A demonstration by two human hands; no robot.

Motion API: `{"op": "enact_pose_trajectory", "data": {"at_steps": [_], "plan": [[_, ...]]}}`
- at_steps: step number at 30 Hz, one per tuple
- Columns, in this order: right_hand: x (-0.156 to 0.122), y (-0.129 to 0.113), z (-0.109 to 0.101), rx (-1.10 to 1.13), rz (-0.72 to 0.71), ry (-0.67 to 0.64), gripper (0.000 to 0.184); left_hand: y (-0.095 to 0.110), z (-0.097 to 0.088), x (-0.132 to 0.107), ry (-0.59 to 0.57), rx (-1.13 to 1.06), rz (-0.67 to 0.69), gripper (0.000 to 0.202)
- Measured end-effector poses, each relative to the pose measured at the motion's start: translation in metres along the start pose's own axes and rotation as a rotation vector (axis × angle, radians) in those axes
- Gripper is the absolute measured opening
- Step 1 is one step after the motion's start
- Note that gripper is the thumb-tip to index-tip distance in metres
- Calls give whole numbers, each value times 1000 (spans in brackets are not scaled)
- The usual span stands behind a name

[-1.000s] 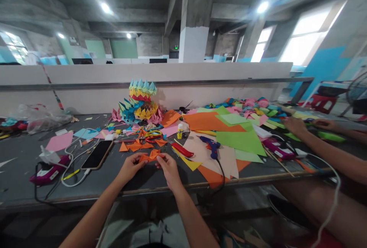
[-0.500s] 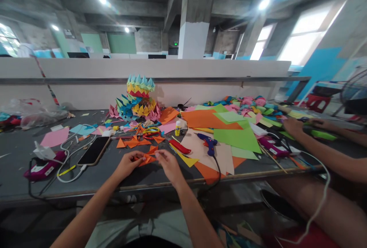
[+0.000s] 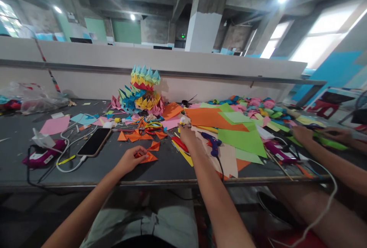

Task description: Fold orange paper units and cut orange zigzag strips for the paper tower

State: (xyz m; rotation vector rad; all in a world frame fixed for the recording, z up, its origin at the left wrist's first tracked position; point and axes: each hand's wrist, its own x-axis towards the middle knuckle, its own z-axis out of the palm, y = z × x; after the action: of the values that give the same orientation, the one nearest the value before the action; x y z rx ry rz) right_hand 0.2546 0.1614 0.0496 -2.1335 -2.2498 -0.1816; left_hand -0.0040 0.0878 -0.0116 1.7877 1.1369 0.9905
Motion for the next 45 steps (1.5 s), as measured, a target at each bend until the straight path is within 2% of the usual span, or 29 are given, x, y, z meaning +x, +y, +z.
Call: {"op": "enact_pose_trajectory", "data": {"at_steps": [4,8,13,15,17,19,21,24,30,37,45], "plan": [[5,-1,2,-1,-127,58,57,0,0,0,-11,29,-9,24],[-3,-7,-6,42,-267,138,53,1,0,-2,-9,129,54,17],[-28,-26,-10,382,-395,316,44,7,-1,-4,10,265,89,11],[-39,-36,-5,535,-374,350,35,10,-2,-5,-1,349,147,9],[-48,-46,4,707,-279,373,26,13,-2,-6,-28,432,227,9],[-56,-56,15,857,-211,352,28,14,-2,-6,-46,499,278,11],[-61,-63,25,930,-254,273,31,13,-1,-6,-46,546,290,11],[-65,-71,33,872,-358,173,30,10,-1,-5,-58,604,301,13],[-67,-76,30,629,-422,93,35,11,-2,-4,-92,676,305,14],[-64,-85,30,405,-428,93,38,11,-2,-5,-81,680,279,11],[-66,-87,31,352,-374,113,34,11,-2,-5,-69,681,274,12]]}}
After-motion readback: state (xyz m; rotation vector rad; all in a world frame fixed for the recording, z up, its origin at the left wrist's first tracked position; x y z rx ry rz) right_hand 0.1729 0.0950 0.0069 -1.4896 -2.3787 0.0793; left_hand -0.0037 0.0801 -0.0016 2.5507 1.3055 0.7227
